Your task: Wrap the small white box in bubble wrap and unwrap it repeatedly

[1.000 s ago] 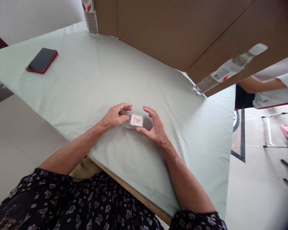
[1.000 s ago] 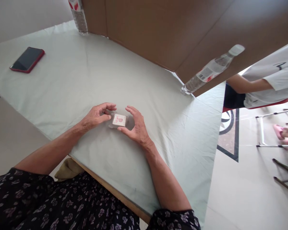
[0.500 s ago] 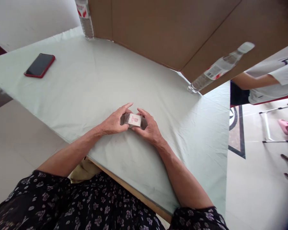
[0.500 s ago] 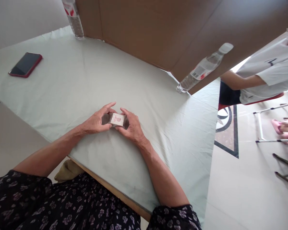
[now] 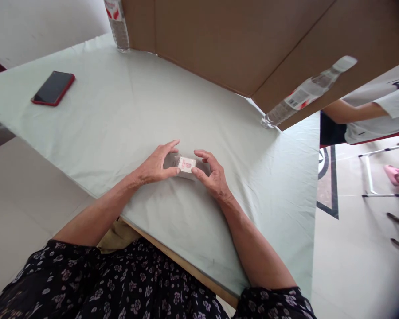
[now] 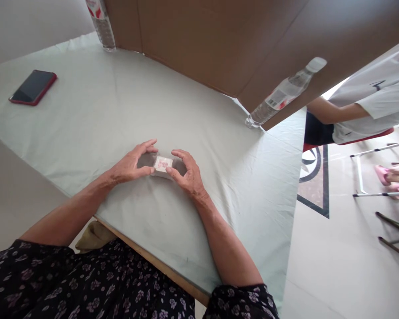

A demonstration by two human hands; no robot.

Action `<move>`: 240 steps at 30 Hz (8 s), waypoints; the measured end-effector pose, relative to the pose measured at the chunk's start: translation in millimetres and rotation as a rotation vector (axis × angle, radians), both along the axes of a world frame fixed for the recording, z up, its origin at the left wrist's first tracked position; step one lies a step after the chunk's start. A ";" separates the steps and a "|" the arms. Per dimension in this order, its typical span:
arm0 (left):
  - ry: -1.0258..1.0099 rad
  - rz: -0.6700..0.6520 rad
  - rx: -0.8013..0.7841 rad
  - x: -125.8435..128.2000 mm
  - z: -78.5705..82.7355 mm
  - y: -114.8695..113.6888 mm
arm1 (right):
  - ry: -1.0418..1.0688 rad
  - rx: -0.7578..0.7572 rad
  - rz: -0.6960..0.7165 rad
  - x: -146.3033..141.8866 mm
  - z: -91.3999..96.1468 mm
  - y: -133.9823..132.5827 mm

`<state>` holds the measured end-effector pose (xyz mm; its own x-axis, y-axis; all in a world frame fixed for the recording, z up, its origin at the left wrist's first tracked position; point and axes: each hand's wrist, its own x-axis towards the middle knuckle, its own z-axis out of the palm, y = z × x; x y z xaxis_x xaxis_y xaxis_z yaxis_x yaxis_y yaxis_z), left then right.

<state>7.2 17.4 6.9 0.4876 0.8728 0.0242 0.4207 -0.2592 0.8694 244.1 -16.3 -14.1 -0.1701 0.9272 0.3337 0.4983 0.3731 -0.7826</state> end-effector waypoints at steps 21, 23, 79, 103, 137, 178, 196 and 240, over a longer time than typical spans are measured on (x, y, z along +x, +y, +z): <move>0.131 -0.037 0.150 12.5 -7.2 -1.9 | -0.514 0.496 -0.054 -14.8 17.7 14.0; 0.123 -0.037 0.152 11.7 -7.2 -1.5 | -0.501 0.493 -0.063 -16.7 15.7 14.8; -0.520 -0.149 -0.424 11.4 -6.3 4.3 | -0.227 -0.173 -0.255 -19.9 27.1 11.5; -0.332 0.522 -0.183 11.2 -1.9 11.3 | 0.675 -0.439 -0.263 7.7 7.4 28.0; 0.192 -0.022 0.092 -5.3 10.2 -5.0 | -0.210 -0.453 0.155 32.4 55.9 -47.8; 0.366 0.067 0.567 0.0 -12.2 3.3 | -0.753 -0.019 -0.034 3.8 8.2 -43.4; 0.527 -0.173 0.360 -9.2 -3.1 1.7 | -0.518 0.108 -0.353 62.4 28.9 -41.4; 0.508 -0.168 0.338 -9.1 -2.9 1.3 | -0.348 -0.107 0.069 2.0 0.4 3.7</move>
<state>-1.9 18.7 4.0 0.6405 0.7678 0.0146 0.6891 -0.5831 0.4303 246.1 -12.6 -13.6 -0.3197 0.9362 0.1463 0.7178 0.3401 -0.6076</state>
